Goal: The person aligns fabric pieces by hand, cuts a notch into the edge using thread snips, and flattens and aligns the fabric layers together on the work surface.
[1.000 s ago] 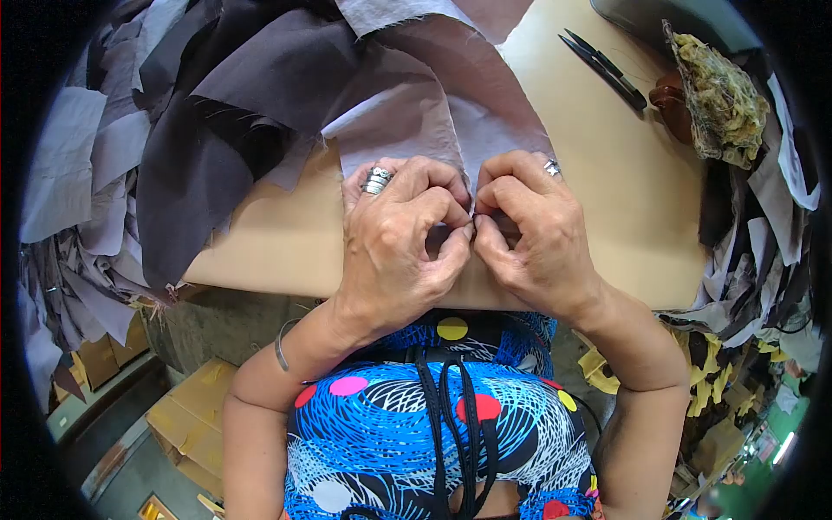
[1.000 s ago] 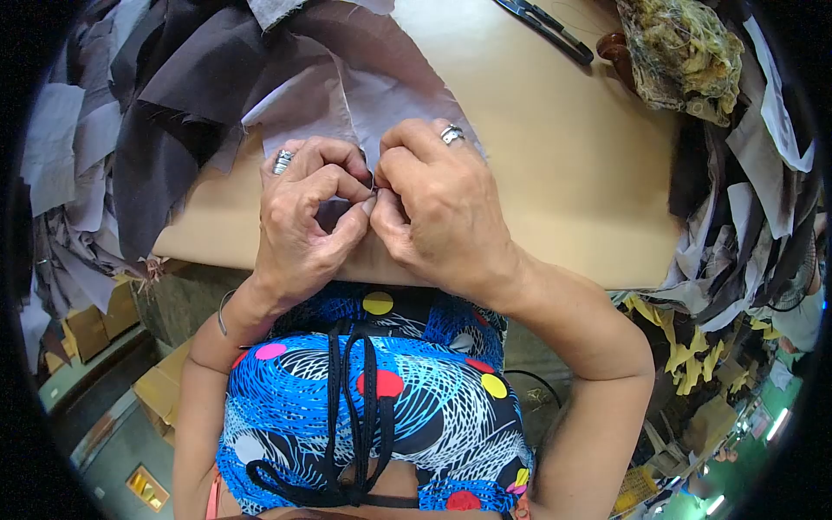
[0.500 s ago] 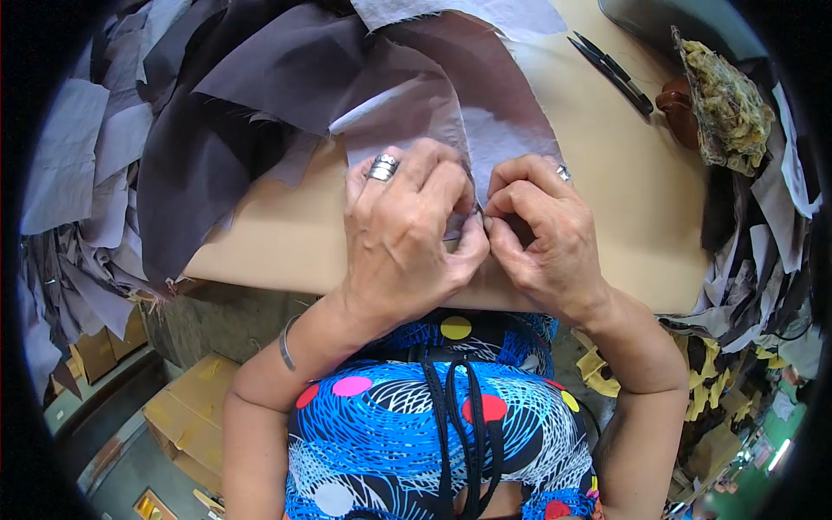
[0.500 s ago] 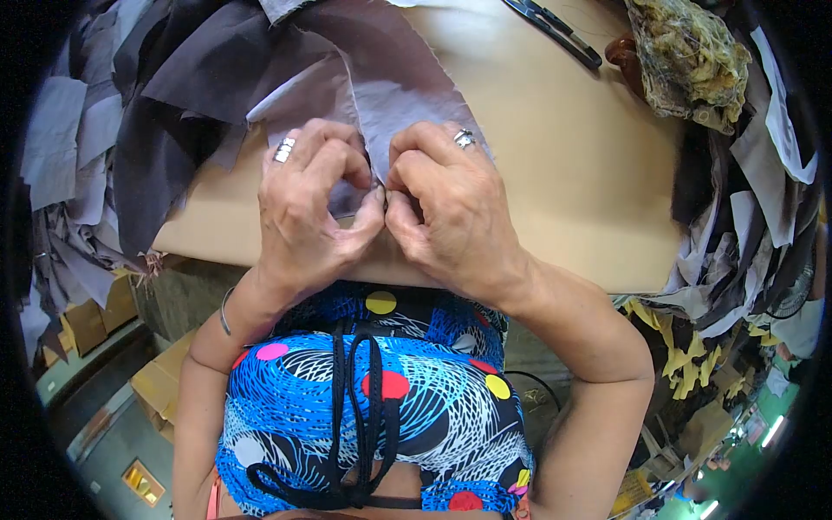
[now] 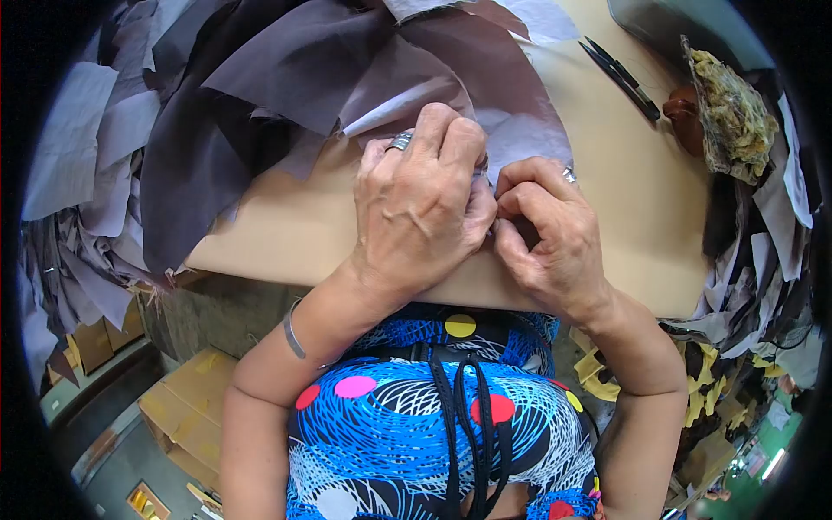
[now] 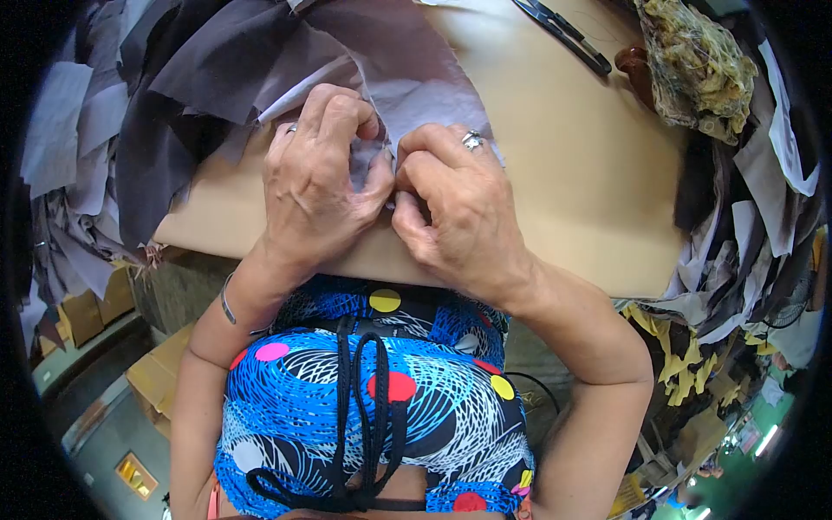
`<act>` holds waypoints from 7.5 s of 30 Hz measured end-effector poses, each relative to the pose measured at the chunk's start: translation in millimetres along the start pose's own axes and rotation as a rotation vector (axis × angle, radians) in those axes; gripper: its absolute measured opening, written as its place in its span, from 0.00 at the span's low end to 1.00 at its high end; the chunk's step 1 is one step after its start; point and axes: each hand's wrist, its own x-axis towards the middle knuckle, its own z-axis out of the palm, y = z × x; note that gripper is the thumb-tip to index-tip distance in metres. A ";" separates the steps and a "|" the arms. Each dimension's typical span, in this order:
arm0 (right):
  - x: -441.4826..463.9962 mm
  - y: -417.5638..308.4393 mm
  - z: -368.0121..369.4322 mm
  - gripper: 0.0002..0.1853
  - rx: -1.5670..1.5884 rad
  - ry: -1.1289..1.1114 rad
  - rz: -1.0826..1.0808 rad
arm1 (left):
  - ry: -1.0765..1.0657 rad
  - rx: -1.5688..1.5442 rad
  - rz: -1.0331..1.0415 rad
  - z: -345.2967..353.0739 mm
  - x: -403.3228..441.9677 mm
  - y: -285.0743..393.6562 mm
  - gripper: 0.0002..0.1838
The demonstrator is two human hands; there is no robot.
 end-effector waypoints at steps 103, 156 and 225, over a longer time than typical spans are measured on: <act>11.8 25.8 -39.4 0.29 -0.098 0.083 0.124 | -0.354 0.162 0.454 -15.7 -8.3 0.0 0.21; 0.4 -19.8 -40.6 0.22 -0.853 -0.173 -0.059 | -0.308 -0.006 0.453 -7.3 -35.1 22.0 0.24; 101.8 -19.3 2.1 0.16 -0.756 -0.083 -0.284 | -0.296 -0.087 0.520 -5.1 -31.6 21.7 0.22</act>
